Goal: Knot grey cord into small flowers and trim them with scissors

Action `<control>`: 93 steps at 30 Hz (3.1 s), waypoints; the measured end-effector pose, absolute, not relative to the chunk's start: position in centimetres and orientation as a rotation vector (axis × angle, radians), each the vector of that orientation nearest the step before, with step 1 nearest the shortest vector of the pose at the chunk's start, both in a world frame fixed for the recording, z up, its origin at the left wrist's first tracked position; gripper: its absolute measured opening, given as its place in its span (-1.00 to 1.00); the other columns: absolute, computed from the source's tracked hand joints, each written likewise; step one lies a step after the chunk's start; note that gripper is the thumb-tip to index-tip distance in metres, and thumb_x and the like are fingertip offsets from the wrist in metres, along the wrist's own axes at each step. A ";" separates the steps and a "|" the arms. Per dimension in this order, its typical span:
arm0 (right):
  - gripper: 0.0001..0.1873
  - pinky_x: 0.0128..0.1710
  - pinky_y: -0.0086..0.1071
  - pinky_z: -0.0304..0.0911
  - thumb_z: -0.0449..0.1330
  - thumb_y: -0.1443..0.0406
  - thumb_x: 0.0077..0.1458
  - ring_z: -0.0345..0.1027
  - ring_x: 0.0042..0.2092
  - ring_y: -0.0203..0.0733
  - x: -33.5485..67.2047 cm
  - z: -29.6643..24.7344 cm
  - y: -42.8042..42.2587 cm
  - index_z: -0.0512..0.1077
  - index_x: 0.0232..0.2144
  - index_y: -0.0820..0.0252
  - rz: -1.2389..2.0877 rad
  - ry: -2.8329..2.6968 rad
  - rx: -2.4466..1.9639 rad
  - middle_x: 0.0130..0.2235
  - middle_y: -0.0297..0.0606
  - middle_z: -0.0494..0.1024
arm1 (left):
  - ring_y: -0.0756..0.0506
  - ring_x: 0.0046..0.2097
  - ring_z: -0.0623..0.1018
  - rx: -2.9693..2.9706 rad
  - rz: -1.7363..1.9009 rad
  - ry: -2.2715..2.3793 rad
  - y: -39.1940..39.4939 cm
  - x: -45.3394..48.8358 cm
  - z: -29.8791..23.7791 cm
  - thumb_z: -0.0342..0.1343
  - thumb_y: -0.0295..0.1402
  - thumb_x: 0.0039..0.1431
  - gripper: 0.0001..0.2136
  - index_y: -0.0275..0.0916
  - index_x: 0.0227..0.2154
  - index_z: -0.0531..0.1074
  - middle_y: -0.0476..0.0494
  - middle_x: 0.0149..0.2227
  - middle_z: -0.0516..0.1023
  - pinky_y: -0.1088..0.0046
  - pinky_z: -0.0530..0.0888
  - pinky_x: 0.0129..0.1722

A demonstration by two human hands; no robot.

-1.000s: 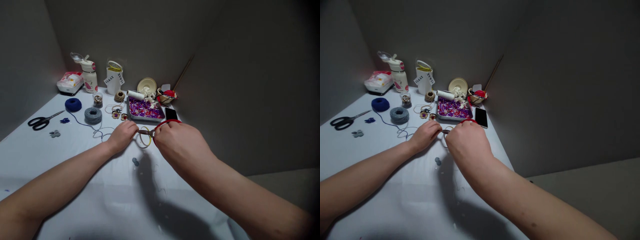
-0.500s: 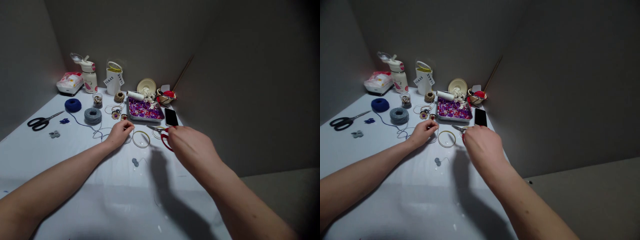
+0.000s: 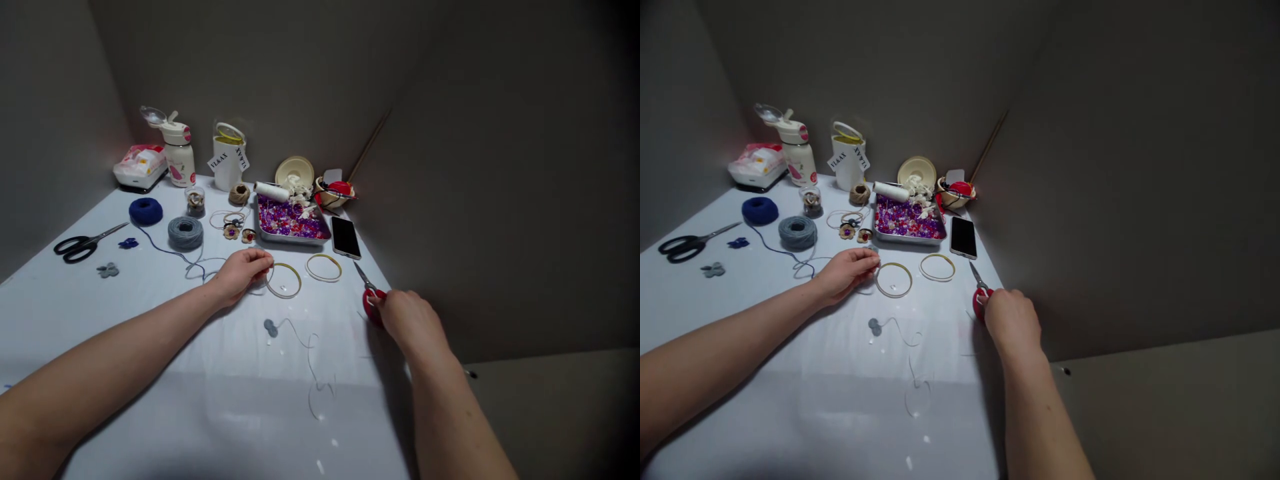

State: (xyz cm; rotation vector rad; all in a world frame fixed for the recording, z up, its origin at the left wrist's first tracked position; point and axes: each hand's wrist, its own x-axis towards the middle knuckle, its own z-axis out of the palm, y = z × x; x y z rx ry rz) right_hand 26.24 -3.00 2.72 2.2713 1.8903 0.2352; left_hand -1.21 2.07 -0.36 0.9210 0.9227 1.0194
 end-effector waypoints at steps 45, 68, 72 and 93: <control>-0.90 -0.40 -0.42 0.16 0.09 0.32 0.00 0.26 -0.43 -0.29 15.3 0.1 -1.4 0.37 -0.50 0.22 -1.485 2.783 2.428 -0.49 -0.34 0.43 | -0.03 -0.37 0.43 1.715 0.929 1.123 0.4 0.0 -0.7 0.06 -0.39 0.11 -0.90 -0.26 -0.45 0.44 -0.07 -0.43 0.51 0.43 0.35 -0.34; -0.89 -0.28 -0.31 0.20 0.27 0.27 -0.07 0.33 -0.35 -0.26 16.0 -0.3 -0.9 0.54 -0.41 0.14 -2.476 2.371 2.226 -0.38 -0.28 0.54 | 0.06 -0.51 0.24 1.203 0.824 0.980 0.3 0.2 -0.9 0.07 -0.34 0.10 -0.86 -0.30 -0.50 0.35 0.03 -0.56 0.30 0.49 0.18 -0.48; -0.90 -0.34 -0.34 0.15 0.28 0.27 -0.09 0.28 -0.40 -0.29 15.9 -0.4 -1.0 0.52 -0.43 0.15 -2.462 2.352 2.271 -0.43 -0.31 0.51 | 0.05 -0.50 0.23 1.264 0.834 0.969 0.3 0.1 -0.8 0.07 -0.31 0.10 -0.84 -0.29 -0.50 0.35 0.04 -0.56 0.28 0.48 0.15 -0.48; -0.88 -0.37 -0.36 0.11 0.28 0.24 -0.07 0.24 -0.41 -0.31 16.2 -0.6 -0.9 0.50 -0.45 0.18 -2.479 2.310 2.195 -0.44 -0.31 0.48 | 0.04 -0.51 0.24 1.259 0.782 0.980 0.1 -0.1 -0.1 0.07 -0.34 0.06 -0.86 -0.28 -0.54 0.35 0.02 -0.58 0.31 0.46 0.15 -0.48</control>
